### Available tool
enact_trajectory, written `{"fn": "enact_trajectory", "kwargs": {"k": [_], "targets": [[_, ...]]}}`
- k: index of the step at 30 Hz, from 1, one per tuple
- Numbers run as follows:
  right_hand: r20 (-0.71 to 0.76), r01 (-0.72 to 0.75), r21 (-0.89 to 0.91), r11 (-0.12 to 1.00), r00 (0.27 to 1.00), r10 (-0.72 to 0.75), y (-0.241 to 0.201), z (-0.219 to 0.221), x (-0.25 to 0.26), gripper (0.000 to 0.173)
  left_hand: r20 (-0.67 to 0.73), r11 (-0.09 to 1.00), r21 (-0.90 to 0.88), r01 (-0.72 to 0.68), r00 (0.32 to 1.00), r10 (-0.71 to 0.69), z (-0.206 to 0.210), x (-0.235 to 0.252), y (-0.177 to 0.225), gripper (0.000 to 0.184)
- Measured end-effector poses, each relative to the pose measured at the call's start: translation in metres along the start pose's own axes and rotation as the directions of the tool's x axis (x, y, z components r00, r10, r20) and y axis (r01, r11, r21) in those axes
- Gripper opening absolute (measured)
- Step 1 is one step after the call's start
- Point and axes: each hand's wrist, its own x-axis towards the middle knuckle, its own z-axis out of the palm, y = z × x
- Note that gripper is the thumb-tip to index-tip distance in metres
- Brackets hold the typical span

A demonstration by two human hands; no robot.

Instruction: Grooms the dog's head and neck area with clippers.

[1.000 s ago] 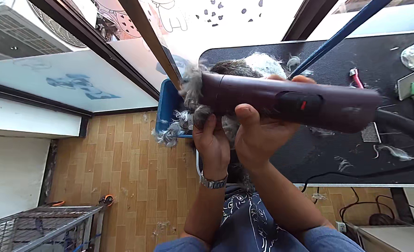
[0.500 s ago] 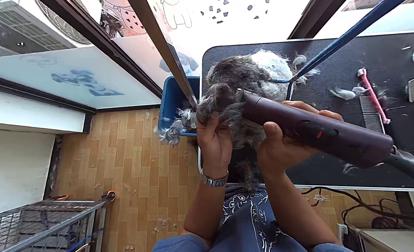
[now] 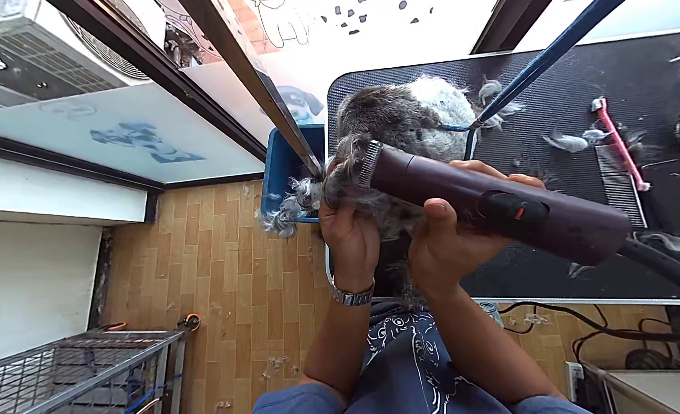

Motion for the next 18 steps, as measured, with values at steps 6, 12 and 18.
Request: {"fn": "enact_trajectory", "kwargs": {"k": [6,12,18], "targets": [[-0.029,-0.095,0.044,0.994,0.995,0.097,0.004,0.008,-0.002,0.062,0.067,0.994,0.093,-0.048,0.997,0.042,0.0,0.001,-0.003,0.026],[0.072,-0.161,0.122,0.979,0.986,0.153,-0.004,0.031,0.005,0.057,0.032,0.998,0.052,-0.031,0.999,0.029,0.005,-0.003,0.001,0.012],[0.511,-0.258,0.116,0.959,0.843,0.165,-0.022,0.018,0.021,0.062,0.019,0.987,0.064,0.147,0.989,-0.148,-0.01,-0.003,0.008,0.019]]}}
